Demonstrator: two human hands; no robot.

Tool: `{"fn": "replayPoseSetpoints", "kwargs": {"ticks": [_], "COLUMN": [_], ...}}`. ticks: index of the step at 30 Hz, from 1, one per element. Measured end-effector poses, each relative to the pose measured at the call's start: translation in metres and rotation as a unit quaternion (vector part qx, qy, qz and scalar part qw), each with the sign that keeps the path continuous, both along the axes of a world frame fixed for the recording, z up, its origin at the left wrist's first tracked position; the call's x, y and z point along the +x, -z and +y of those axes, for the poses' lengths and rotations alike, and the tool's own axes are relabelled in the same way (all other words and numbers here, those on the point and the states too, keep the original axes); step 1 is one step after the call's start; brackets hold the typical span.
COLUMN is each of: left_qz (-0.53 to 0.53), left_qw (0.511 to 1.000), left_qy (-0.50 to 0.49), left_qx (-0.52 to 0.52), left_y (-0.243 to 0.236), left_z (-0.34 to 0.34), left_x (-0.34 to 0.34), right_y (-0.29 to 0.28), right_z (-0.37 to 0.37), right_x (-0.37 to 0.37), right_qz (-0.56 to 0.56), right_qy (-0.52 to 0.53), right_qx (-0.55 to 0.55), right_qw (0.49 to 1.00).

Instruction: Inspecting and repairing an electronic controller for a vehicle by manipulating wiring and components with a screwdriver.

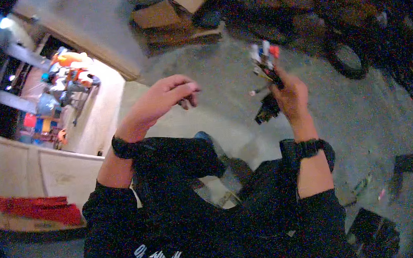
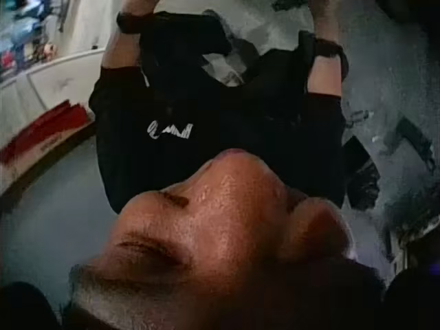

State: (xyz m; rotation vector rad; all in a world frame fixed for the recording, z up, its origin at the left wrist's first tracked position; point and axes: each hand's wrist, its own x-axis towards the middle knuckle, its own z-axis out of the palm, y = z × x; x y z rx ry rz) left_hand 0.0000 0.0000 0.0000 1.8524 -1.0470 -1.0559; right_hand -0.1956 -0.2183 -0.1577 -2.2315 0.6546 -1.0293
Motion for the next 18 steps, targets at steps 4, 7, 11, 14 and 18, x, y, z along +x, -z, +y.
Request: {"fn": "replayPoseSetpoints", "kwargs": {"ticks": [4, 7, 11, 14, 18], "left_qz": [-0.071, -0.202, -0.171, -0.103, -0.018], "left_qw": [0.994, 0.972, 0.953, 0.944, 0.918], "left_qy": [0.047, 0.119, 0.243, 0.282, 0.338], "left_qx": [-0.074, -0.026, -0.055, -0.137, -0.204], "left_y": [0.085, 0.067, 0.076, 0.068, 0.065], "left_z": [-0.040, -0.051, -0.058, -0.074, -0.092], "left_x": [-0.002, 0.019, 0.031, 0.024, 0.004], "right_y": [-0.046, -0.045, -0.041, -0.063, -0.112], "right_z": [-0.009, 0.000, 0.014, 0.024, 0.035], "right_x": [-0.008, 0.001, -0.014, -0.022, -0.020], "right_qz": [0.064, -0.059, -0.120, -0.254, -0.276], "right_qy": [-0.070, -0.071, -0.033, -0.061, 0.001], "right_qx": [-0.061, -0.001, 0.105, 0.277, 0.220], "right_qw": [0.994, 0.996, 0.987, 0.925, 0.936]}}
